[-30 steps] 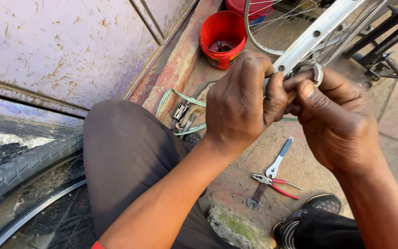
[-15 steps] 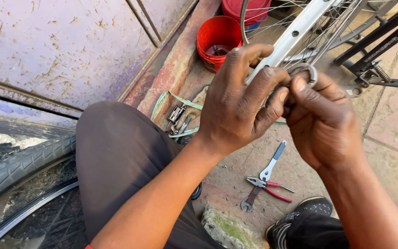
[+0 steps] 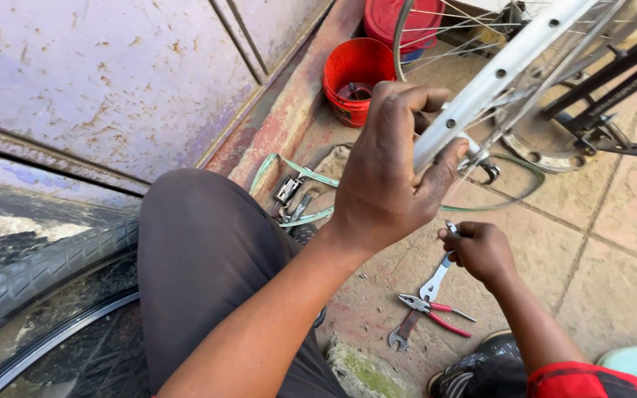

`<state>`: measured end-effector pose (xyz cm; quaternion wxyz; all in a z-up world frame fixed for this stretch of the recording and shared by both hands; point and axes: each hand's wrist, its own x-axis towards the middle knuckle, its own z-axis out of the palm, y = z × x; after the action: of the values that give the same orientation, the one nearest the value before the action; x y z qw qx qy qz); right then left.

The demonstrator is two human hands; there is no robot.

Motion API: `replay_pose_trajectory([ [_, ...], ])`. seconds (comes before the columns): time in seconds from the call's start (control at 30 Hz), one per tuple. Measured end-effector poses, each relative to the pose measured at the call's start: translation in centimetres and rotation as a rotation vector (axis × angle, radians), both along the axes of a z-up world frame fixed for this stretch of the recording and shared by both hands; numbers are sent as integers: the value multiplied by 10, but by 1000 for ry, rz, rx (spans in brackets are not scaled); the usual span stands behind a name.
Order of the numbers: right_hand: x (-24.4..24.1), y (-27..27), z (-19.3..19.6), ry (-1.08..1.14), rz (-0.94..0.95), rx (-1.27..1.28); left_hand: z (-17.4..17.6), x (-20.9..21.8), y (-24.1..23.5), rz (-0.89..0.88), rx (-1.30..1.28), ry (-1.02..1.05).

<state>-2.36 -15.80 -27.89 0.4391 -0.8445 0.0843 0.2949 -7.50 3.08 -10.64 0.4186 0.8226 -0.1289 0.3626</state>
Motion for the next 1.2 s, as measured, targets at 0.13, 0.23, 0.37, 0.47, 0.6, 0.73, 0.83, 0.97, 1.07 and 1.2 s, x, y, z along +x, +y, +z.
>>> replay_pose_trajectory([
  [0.13, -4, 13, -16, 13, 4, -53, -2, 1, 8, 64, 91, 87],
  [0.23, -6, 23, -24, 71, -41, -7, 1, 3, 11, 74, 65, 109],
  [0.37, 3, 24, -11, -70, -184, 114, 15, 7, 17, 54, 98, 284],
  [0.47, 23, 19, 17, -254, -395, 301, 31, 14, 20, 2, 81, 357],
  [0.6, 37, 10, 89, -510, -385, 611, 44, 44, 17, -90, 100, 446],
  [0.73, 16, 15, 154, -636, -240, 739, 41, 63, 5, -177, 60, 491],
  [0.83, 11, 14, 167, -774, -153, 695, 36, 58, -3, -104, 47, 465],
  [0.97, 17, 12, 164, -898, -31, 618, 40, 44, 4, -141, 51, 502],
  [1.07, 21, 22, 166, -940, 40, 535, 40, 41, 10, -99, 129, 448],
  [1.2, 24, 29, 157, -891, 44, 545, 47, 38, 8, -140, 94, 446],
])
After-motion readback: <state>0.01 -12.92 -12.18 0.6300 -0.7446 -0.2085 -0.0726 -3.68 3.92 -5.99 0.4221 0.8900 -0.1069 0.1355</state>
